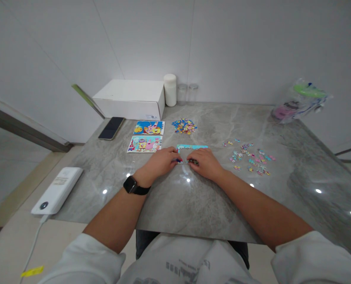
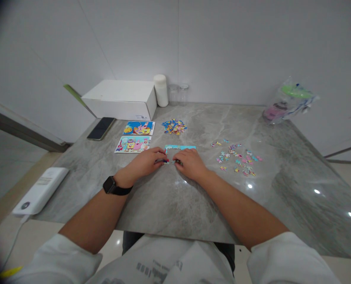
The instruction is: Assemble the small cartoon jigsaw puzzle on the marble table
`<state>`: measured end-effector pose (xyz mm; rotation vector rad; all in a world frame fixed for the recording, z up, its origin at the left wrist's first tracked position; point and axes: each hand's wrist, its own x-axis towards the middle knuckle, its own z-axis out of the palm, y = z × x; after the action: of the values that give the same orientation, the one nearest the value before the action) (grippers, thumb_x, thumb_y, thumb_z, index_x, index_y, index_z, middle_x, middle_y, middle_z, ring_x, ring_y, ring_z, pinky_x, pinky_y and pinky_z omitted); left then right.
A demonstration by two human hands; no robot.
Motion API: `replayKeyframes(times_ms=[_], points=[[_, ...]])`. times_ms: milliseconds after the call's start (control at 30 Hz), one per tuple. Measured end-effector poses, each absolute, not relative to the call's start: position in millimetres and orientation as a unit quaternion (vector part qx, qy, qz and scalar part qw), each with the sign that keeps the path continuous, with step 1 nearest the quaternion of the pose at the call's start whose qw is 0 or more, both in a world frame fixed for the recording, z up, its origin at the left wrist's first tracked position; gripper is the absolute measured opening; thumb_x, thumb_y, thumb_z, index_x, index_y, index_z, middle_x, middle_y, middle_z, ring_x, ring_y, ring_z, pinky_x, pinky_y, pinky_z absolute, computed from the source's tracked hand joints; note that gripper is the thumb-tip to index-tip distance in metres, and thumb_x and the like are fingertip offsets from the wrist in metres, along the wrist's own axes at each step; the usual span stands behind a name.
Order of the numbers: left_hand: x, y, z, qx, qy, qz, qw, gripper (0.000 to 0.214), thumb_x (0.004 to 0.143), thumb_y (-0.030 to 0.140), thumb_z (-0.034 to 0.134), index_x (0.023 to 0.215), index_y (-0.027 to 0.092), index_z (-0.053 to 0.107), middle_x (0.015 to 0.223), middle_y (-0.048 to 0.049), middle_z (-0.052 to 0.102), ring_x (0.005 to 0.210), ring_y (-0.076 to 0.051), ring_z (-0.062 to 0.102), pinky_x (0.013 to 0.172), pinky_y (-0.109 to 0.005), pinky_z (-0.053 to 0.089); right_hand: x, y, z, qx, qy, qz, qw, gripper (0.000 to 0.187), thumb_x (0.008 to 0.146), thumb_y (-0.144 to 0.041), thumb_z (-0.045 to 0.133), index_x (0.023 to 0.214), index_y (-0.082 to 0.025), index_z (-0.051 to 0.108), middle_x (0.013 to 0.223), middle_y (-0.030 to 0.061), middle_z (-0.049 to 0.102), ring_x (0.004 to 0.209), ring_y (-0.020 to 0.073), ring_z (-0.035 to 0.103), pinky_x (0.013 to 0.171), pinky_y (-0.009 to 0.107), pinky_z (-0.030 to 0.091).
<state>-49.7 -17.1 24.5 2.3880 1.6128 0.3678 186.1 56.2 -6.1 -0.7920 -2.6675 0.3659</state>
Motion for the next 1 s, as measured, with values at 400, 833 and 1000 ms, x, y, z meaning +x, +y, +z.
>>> replayKeyframes(times_ms=[400,833,1000], points=[[-50,-17,24,0.825,0.542,0.119,0.106,0.025,0.096,0.018,0.064,0.115,0.025,0.079,0.124,-0.0070,0.072,0.113,-0.024,0.071,0.102,-0.037,0.056,178,55,-9,-0.241,-0.944,0.129,0.187,0.008,0.094,-0.022,0.072,0.100,-0.024,0.078,0.103,0.0042,0.079,0.101,0.0241,0.067,0.091,0.039,0.039],[-50,-17,24,0.820,0.550,0.116,0.109,0.026,0.096,0.020,0.064,0.116,0.026,0.079,0.124,-0.0067,0.072,0.115,-0.024,0.070,0.104,-0.037,0.056,179,55,-4,-0.215,-0.957,0.105,0.162,0.012,0.097,-0.024,0.069,0.101,-0.025,0.081,0.104,0.0053,0.080,0.100,0.0244,0.066,0.090,0.039,0.038],[-50,-16,22,0.821,0.549,0.115,0.110,0.027,0.096,0.019,0.062,0.116,0.026,0.079,0.121,-0.0066,0.072,0.113,-0.024,0.070,0.104,-0.037,0.055,179,53,0,-0.213,-0.961,0.104,0.145,0.016,0.099,-0.023,0.065,0.104,-0.025,0.081,0.109,0.0061,0.079,0.103,0.0252,0.065,0.092,0.041,0.039]])
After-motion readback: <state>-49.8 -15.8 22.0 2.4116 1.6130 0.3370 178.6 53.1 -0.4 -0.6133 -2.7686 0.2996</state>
